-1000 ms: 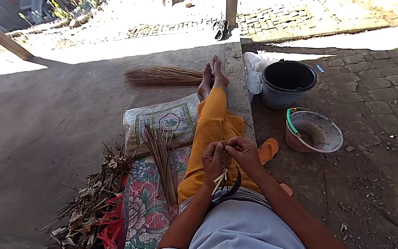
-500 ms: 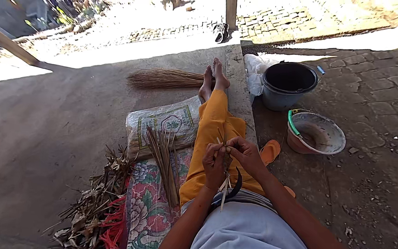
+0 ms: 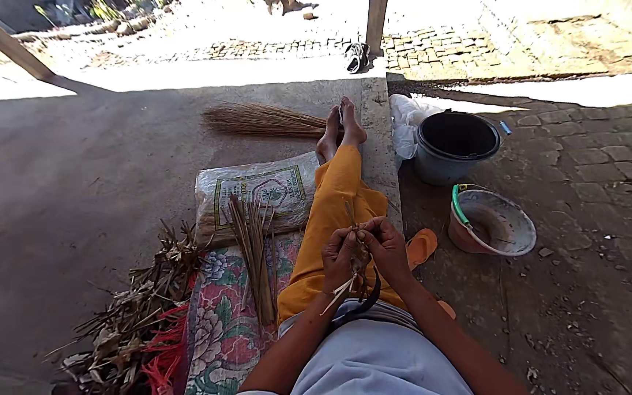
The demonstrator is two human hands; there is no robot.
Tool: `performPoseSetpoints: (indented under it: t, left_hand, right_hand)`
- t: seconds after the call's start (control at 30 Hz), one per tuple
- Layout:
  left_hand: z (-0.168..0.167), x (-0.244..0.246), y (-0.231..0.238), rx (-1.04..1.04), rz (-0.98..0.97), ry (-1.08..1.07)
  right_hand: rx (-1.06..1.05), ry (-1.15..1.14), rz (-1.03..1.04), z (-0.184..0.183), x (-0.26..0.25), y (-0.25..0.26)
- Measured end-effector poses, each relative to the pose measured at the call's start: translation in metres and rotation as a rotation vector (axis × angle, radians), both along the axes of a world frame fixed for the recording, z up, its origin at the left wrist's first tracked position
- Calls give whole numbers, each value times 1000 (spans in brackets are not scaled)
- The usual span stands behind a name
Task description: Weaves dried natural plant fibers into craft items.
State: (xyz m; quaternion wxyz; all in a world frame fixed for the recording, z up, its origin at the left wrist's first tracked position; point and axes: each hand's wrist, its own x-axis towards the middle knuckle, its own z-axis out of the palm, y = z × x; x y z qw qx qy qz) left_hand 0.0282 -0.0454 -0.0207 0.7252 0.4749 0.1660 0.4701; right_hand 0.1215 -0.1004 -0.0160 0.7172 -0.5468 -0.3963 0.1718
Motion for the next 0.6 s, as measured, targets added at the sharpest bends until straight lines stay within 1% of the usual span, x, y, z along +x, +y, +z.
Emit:
performPoseSetpoints:
  t: [0.1, 0.27, 0.43, 0.6]
  left_hand:
    - [2, 2, -1, -21, -7, 27]
    - [8, -1, -1, -73, -30, 72]
    - [8, -3, 1, -145, -47, 45]
    - [7, -5, 2, -196, -73, 37]
  right_hand:
    - [-104, 19, -3, 10, 1, -3]
    - [-202, 45, 90, 18, 10, -11]
    - [-159, 171, 226, 14, 18, -17]
    - [-162, 155, 240, 12, 19, -17]
